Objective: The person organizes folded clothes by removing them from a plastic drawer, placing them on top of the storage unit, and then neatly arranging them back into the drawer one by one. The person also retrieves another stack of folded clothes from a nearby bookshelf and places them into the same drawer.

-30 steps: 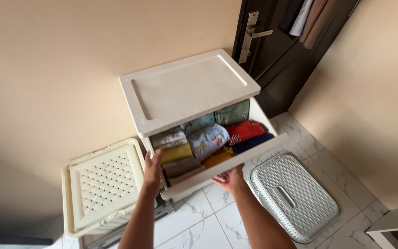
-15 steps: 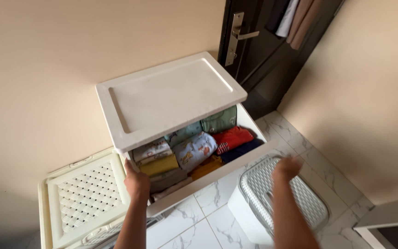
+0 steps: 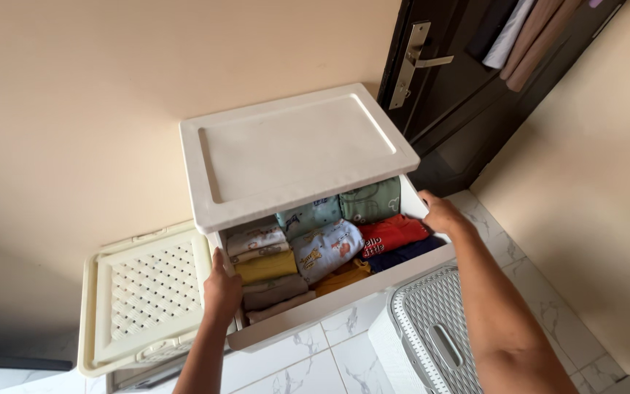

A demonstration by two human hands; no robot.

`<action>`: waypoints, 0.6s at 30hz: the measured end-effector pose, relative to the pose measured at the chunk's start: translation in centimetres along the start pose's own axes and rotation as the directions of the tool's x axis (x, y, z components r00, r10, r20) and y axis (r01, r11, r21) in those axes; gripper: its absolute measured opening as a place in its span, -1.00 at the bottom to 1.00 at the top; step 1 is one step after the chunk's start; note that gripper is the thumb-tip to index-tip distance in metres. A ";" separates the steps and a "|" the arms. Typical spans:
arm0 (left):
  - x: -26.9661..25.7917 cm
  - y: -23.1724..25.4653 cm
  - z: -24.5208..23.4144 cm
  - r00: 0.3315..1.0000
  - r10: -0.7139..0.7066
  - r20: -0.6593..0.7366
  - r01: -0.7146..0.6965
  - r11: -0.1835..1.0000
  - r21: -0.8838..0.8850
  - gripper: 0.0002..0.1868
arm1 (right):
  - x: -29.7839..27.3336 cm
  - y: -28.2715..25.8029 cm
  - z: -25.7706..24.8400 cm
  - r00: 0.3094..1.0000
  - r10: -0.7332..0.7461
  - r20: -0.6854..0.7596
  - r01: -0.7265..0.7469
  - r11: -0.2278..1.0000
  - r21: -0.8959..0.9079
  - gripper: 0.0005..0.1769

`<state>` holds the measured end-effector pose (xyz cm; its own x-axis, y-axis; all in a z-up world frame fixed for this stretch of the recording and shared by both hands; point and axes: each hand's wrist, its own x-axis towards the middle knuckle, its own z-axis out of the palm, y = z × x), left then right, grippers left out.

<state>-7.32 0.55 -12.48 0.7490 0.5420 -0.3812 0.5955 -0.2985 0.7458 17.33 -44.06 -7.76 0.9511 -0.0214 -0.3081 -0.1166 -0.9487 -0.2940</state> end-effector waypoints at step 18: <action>-2.7 -2.5 -0.6 0.976 0.174 0.135 -0.196 0.964 0.179 -0.11 | -8.5 2.0 -1.5 0.984 0.099 0.147 -0.087 0.992 -0.086 -0.34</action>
<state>-11.07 0.32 -12.98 0.8733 0.3709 -0.3159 0.4789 -0.5346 0.6963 9.43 -46.22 -4.39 0.8826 -0.0690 -0.4650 -0.1740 -0.9668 -0.1869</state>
